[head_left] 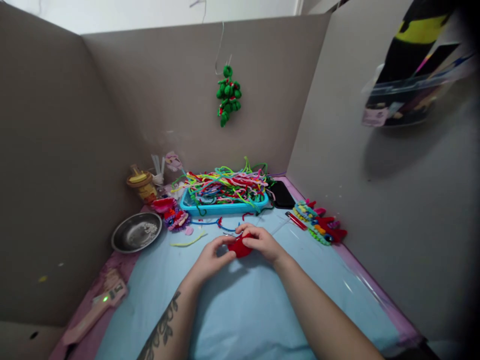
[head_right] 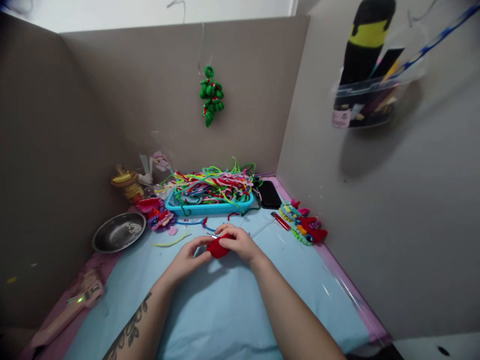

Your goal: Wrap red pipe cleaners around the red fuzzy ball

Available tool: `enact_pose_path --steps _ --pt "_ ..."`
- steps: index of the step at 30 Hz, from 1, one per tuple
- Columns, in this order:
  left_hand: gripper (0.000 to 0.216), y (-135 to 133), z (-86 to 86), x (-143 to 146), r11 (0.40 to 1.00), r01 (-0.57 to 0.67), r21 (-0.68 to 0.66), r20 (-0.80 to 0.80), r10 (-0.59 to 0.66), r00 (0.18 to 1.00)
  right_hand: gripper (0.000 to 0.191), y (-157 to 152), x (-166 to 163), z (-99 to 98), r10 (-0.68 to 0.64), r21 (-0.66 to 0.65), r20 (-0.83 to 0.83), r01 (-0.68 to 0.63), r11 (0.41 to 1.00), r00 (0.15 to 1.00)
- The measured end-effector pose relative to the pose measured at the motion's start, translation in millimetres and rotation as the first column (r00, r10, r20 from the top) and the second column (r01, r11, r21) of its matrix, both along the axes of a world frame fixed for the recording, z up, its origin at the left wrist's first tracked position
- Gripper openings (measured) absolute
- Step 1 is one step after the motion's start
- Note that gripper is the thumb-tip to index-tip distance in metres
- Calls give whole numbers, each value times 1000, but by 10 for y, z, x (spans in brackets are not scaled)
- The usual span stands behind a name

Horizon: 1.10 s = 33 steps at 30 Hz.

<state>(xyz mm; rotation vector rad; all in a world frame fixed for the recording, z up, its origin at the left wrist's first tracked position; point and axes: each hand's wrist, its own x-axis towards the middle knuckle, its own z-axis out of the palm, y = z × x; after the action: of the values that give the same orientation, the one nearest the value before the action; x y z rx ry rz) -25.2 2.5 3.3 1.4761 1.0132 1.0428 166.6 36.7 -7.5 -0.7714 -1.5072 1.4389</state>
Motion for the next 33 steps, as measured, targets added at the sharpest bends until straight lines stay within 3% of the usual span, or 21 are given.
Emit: enact_pose_path --steps 4,10,12,14,17,21,33 --pt "22 0 -34 13 998 36 54 -117 -29 993 12 17 6 -31 11 14 -9 -11 1000 1000" --pt "20 -5 -51 45 998 24 60 -162 -14 987 9 29 -6 -90 25 28 8 -25 999 1000" --pt "19 -9 -24 57 1000 -1 31 -194 7 981 5 6 -11 -63 -48 114 52 42 993 997" --pt "17 -13 4 66 999 -40 28 -222 45 974 17 -33 -16 -3 -139 250 101 110 962 985" --pt "15 -14 19 68 995 -76 67 -228 89 970 19 -87 -25 88 -200 422 201 100 901 959" --pt "14 -18 -1 70 989 -55 140 -252 89 964 9 -93 -45 103 -279 533 239 115 838 930" --pt "14 -50 -32 151 941 -122 315 -293 218 931 13 -150 -122 61 -315 442 129 230 867 940"
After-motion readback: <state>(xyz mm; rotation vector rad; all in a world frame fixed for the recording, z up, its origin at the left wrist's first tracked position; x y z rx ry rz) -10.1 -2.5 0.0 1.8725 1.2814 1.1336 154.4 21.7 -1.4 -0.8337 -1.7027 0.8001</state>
